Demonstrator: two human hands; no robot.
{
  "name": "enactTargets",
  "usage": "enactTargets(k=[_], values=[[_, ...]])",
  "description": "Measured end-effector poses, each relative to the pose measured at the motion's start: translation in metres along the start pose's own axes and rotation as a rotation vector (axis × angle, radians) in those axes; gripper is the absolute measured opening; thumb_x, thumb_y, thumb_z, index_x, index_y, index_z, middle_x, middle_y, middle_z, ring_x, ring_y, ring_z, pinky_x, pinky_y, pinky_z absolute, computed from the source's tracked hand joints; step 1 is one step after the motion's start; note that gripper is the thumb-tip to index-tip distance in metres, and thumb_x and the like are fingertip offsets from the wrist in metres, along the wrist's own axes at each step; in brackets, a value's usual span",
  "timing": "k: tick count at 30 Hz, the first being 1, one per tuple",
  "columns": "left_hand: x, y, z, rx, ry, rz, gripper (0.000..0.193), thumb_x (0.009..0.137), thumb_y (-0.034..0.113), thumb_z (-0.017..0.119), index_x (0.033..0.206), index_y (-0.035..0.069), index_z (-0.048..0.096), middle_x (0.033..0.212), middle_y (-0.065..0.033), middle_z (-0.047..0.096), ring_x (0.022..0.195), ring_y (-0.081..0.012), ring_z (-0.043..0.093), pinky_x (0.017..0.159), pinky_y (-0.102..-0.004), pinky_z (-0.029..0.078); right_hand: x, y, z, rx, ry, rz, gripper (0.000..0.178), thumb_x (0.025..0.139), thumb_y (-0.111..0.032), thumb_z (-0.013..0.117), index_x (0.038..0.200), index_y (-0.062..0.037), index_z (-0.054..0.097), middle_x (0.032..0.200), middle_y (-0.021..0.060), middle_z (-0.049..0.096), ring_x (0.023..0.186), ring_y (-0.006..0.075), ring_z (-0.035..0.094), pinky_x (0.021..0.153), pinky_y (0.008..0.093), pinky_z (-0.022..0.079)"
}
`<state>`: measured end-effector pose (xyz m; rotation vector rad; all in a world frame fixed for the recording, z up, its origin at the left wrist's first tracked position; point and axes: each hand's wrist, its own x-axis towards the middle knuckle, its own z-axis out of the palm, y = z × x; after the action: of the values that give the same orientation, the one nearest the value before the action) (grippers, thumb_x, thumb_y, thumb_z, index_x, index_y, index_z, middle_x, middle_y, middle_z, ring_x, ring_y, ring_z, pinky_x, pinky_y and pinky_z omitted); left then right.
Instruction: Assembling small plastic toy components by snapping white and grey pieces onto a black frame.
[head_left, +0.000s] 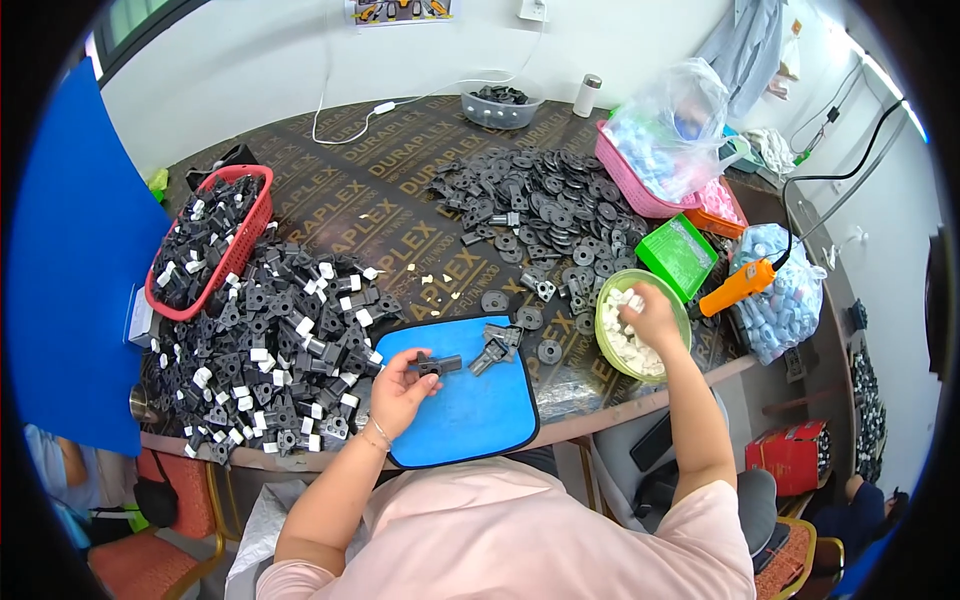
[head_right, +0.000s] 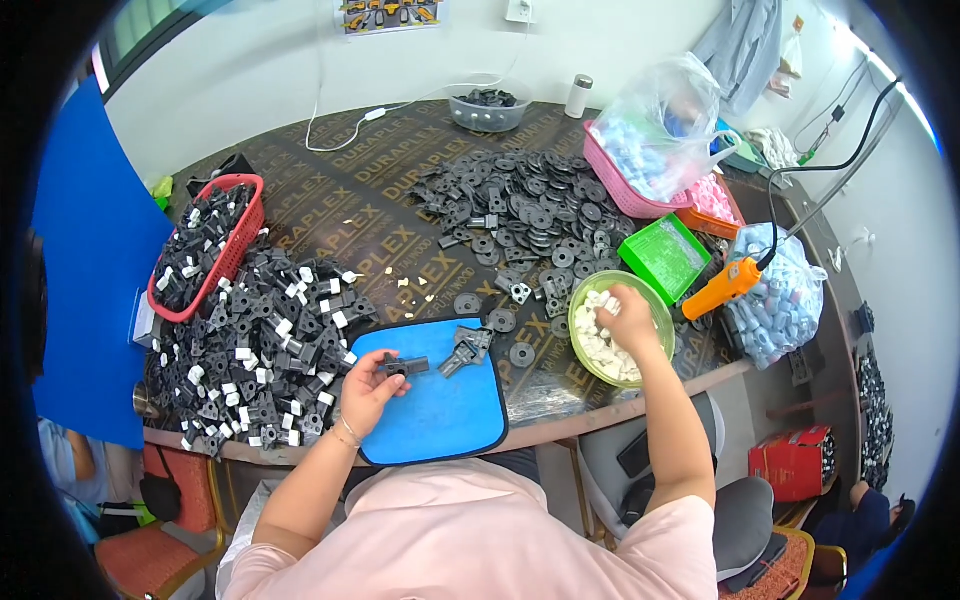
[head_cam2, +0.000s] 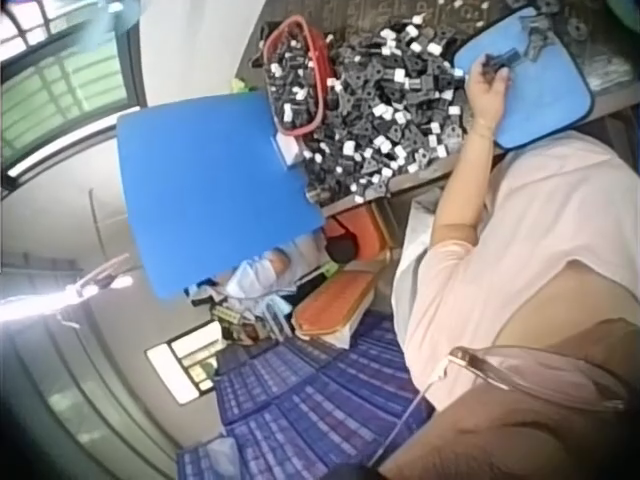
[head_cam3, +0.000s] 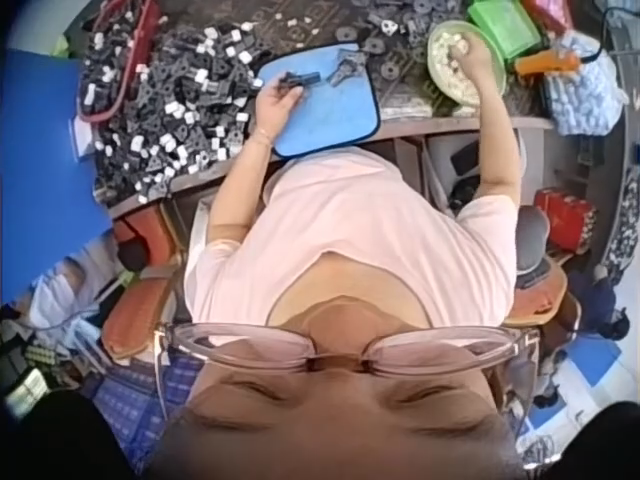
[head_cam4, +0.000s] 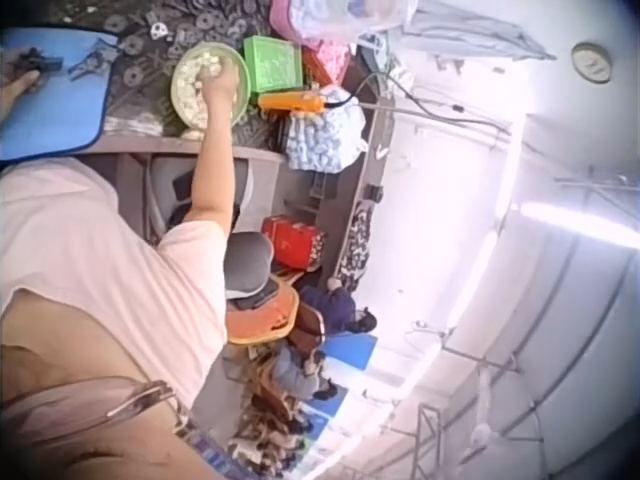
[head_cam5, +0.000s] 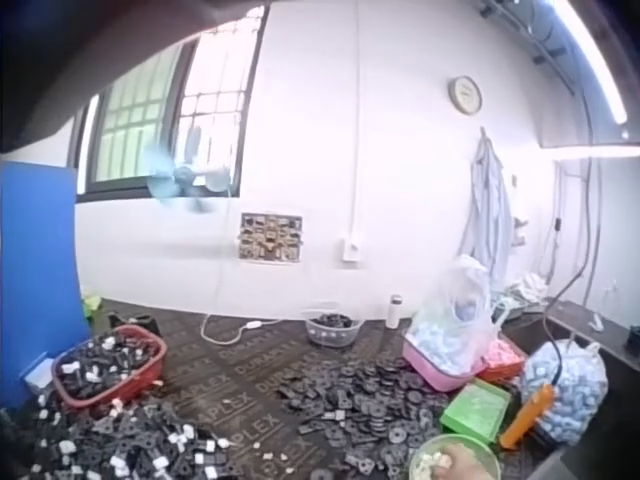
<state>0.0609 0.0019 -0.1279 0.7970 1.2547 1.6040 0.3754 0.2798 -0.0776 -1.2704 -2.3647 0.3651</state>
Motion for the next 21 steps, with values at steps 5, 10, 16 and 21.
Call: enactTargets(k=[5, 10, 16, 21], values=[[0.0, 0.006, 0.001, -0.04, 0.061, 0.023, 0.034, 0.084, -0.004, 0.058, 0.116, 0.002, 0.05, 0.1, -0.0075, 0.057, 0.077, -0.0154, 0.063, 0.067, -0.0265, 0.053, 0.011, -0.066, -0.009, 0.483, 0.002, 0.043, 0.021, 0.081, -0.006, 0.065, 0.099, -0.0032, 0.055, 0.083, -0.001, 0.059, 0.073, 0.0058, 0.056, 0.062, 0.0213, 0.047], [0.002, 0.023, 0.002, -0.18, 0.226, 0.095, 0.032, 0.084, -0.003, 0.057, 0.115, 0.002, 0.05, 0.094, -0.0072, 0.058, 0.076, -0.017, 0.063, 0.065, -0.0258, 0.053, -0.015, -0.176, 0.039, 0.391, -0.276, -0.37, 0.031, 0.07, -0.017, 0.072, 0.097, -0.0062, 0.061, 0.093, 0.0111, 0.057, 0.086, 0.0252, 0.06, 0.075, 0.0346, 0.049], [-0.007, 0.044, -0.008, -0.125, 0.294, 0.145, 0.033, 0.085, -0.003, 0.057, 0.117, 0.001, 0.049, 0.092, -0.0072, 0.058, 0.076, -0.0166, 0.063, 0.066, -0.0253, 0.053, -0.025, -0.226, 0.083, 0.244, -0.602, -0.424, 0.032, 0.074, -0.017, 0.068, 0.104, -0.0112, 0.06, 0.11, 0.0092, 0.053, 0.101, 0.0294, 0.055, 0.084, 0.038, 0.047], [-0.017, 0.042, -0.019, -0.103, 0.301, 0.143, 0.032, 0.085, -0.004, 0.057, 0.116, 0.0, 0.049, 0.097, -0.0088, 0.057, 0.079, -0.0153, 0.064, 0.067, -0.0242, 0.053, -0.015, -0.22, 0.075, 0.183, -0.738, -0.522, 0.041, 0.075, -0.008, 0.064, 0.115, -0.013, 0.057, 0.134, 0.0115, 0.042, 0.122, 0.0345, 0.042, 0.099, 0.0395, 0.039]])
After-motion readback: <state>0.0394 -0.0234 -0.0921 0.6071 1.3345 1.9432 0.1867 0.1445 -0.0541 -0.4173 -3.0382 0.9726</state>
